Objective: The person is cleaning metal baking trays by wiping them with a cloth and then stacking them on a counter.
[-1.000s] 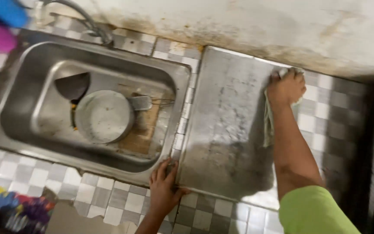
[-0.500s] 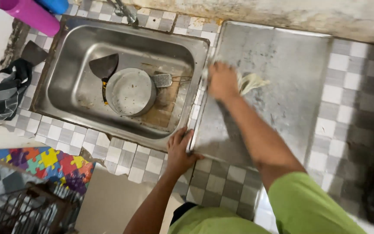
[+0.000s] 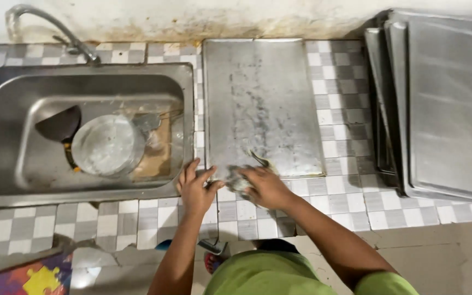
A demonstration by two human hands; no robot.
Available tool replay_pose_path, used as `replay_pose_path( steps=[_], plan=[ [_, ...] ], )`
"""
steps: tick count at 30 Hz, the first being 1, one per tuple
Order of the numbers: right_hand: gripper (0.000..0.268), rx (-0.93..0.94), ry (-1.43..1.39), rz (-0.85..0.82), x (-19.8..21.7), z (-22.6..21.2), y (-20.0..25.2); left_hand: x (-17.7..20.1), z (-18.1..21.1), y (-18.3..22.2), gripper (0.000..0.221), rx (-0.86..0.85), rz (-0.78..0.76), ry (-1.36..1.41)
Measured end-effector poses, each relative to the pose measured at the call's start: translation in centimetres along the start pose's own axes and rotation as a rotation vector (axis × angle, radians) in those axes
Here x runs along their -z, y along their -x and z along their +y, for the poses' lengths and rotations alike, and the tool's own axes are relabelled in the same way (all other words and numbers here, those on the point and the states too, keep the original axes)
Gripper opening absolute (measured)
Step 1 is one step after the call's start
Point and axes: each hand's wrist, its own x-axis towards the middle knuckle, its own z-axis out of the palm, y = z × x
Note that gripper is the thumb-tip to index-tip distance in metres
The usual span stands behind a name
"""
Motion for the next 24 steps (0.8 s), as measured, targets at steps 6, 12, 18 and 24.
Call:
replay_pose_path(
  steps=[6,12,18,24],
  plan=[
    [0.046,-0.187,0.208,0.173,1.9,6.7,6.1,0.1,0.0,-0.1,0.047,0.079,0.009,0.046],
    [0.042,-0.695,0.673,0.314,1.5,11.0,1.6,0.1,0.2,-0.1,0.047,0.057,0.043,0.053],
    [0.035,-0.217,0.465,0.268,-3.0,3.8,-3.4,0.5,0.3,-0.7,0.049,0.06,0.036,0.039],
    [0.04,-0.425,0.679,0.437,1.8,12.5,2.3,0.1,0.2,-0.3,0.049,0.075,0.056,0.061]
  ],
)
